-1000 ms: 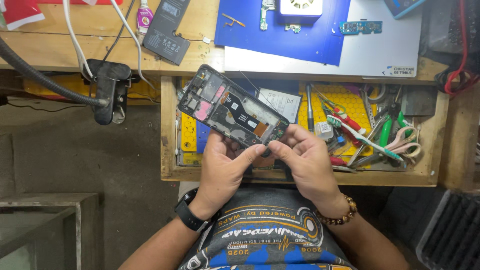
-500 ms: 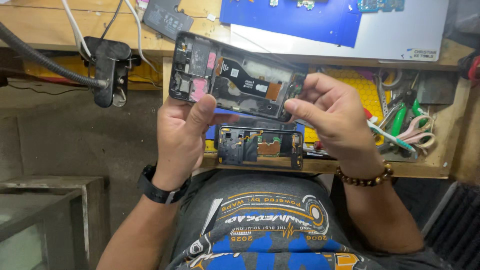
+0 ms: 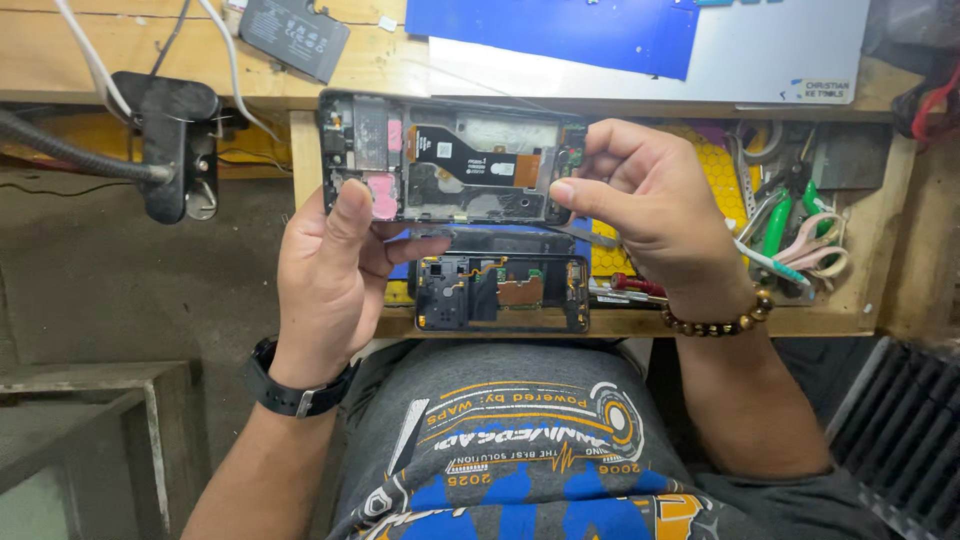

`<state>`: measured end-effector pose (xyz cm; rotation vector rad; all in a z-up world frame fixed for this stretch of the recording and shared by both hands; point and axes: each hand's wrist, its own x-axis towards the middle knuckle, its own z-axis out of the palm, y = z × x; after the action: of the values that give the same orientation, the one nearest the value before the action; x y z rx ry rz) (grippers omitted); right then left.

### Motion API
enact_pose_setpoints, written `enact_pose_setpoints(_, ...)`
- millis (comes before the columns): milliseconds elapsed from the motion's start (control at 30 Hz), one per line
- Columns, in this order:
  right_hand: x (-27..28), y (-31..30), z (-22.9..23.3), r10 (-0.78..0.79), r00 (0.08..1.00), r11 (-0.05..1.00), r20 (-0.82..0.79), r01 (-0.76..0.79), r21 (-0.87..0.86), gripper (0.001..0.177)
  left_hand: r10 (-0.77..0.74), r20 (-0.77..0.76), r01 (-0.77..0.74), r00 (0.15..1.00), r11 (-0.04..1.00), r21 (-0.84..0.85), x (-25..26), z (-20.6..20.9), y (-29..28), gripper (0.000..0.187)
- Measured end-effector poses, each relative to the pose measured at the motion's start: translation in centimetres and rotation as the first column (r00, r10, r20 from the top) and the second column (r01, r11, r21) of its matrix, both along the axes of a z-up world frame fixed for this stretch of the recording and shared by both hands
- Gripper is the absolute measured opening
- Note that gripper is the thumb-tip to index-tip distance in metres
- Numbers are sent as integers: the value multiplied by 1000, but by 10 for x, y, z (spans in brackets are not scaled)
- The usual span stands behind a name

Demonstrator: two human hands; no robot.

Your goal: The person is repairing a disassembled smartphone at a workbench. They use a small metal tool to scrape and clean the internal frame and components of the phone. The person handles the phone with both hands, rotating it to access different areas while working under a magnifying lamp.

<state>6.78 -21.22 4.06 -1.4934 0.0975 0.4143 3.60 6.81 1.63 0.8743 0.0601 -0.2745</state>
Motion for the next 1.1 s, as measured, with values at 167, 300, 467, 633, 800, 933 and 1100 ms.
enact_pose_setpoints(167,-3,-2,-13,-3,997,999,-79,-1,-52,21,-28,-54,26,998,999,-32,-6,-12,1,47)
enact_pose_setpoints(300,-4,-2,-18,83,995,997,-47,-83,-4,17,-21,-102,18,995,999,-32,-8,-14,1,47)
enact_pose_setpoints(467,-14,-4,-23,40,997,995,-73,-46,-90,18,-15,-109,6,994,997,-83,-10,-14,1,39)
enact_pose_setpoints(633,-20,-11,-33,6,997,984,-71,-18,-176,19,4,-133,4,991,998,61,-12,-17,0,34)
enact_pose_setpoints(800,-25,-16,-37,5,999,964,-42,-16,-264,21,17,-136,6,991,986,165,-13,-20,-2,34)
enact_pose_setpoints(933,-28,-20,-36,20,999,959,-27,-27,-283,21,-10,-114,31,993,982,188,-14,-23,-3,34)
enact_pose_setpoints(1100,-32,-25,-36,18,998,941,-68,-40,-337,22,-51,-98,67,994,984,165,-16,-24,-1,33)
